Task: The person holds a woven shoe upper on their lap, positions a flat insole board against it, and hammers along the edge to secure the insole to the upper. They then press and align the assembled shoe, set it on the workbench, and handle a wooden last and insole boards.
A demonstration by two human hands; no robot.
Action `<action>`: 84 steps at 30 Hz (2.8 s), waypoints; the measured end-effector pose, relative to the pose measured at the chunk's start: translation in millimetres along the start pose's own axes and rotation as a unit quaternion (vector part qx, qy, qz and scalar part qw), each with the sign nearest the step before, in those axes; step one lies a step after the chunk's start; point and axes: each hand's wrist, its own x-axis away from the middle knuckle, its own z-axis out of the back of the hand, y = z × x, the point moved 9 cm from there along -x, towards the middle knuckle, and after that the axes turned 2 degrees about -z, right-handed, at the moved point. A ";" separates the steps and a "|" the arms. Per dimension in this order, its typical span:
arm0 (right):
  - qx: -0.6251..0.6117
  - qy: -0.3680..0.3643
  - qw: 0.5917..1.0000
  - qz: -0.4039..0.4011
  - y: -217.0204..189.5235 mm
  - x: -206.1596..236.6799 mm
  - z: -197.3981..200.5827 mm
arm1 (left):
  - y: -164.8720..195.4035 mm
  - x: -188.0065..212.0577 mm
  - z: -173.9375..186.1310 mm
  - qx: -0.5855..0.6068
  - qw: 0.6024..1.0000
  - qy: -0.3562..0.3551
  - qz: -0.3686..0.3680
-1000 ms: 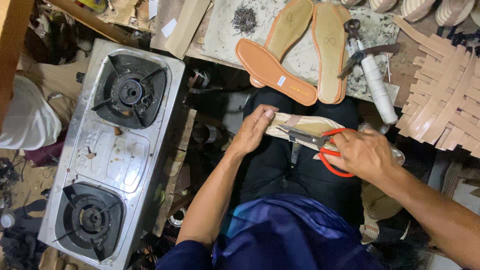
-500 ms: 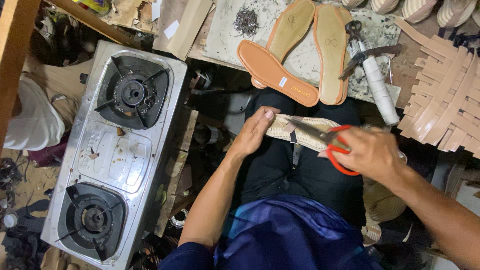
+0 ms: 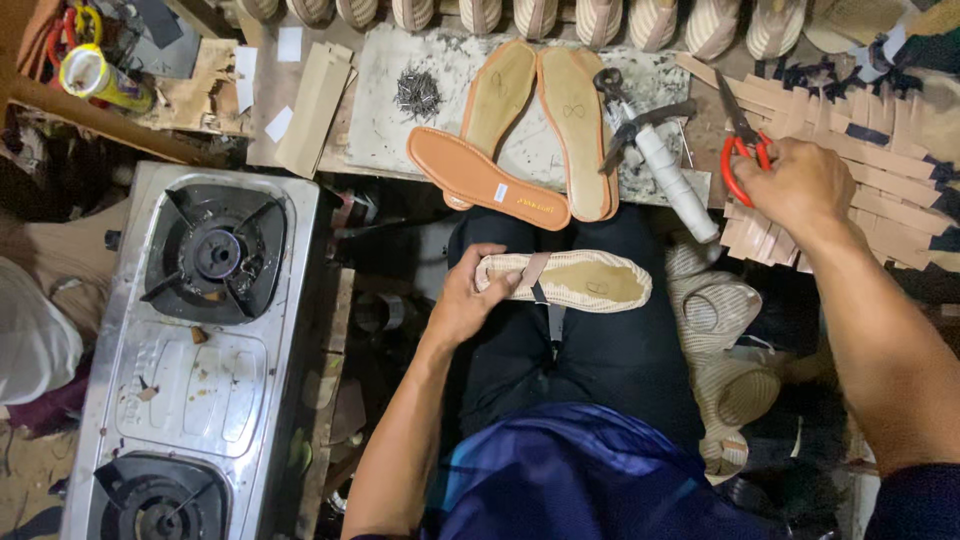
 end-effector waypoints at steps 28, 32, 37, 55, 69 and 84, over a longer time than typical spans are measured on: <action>-0.282 0.129 0.910 0.276 -143.5 131.9 82.1 | 22.1 12.1 15.3 -0.156 0.968 0.119 -0.159; -0.427 0.106 0.862 0.251 -145.3 210.6 92.4 | 18.2 6.5 14.1 -0.150 0.968 0.124 -0.159; -0.390 0.035 0.850 0.352 -200.8 245.8 56.0 | 14.7 3.5 11.1 -0.129 0.977 0.105 -0.131; -0.339 -0.031 0.916 0.212 -154.9 244.9 -37.6 | 53.7 31.2 10.7 -0.253 0.941 0.121 -0.192; -0.351 0.028 0.904 0.243 -156.1 252.6 -45.8 | 52.2 27.5 12.6 -0.223 0.954 0.102 -0.171; -0.403 -0.038 0.887 0.223 -163.0 253.9 -8.9 | -7.5 8.6 12.2 -0.073 0.990 0.104 -0.059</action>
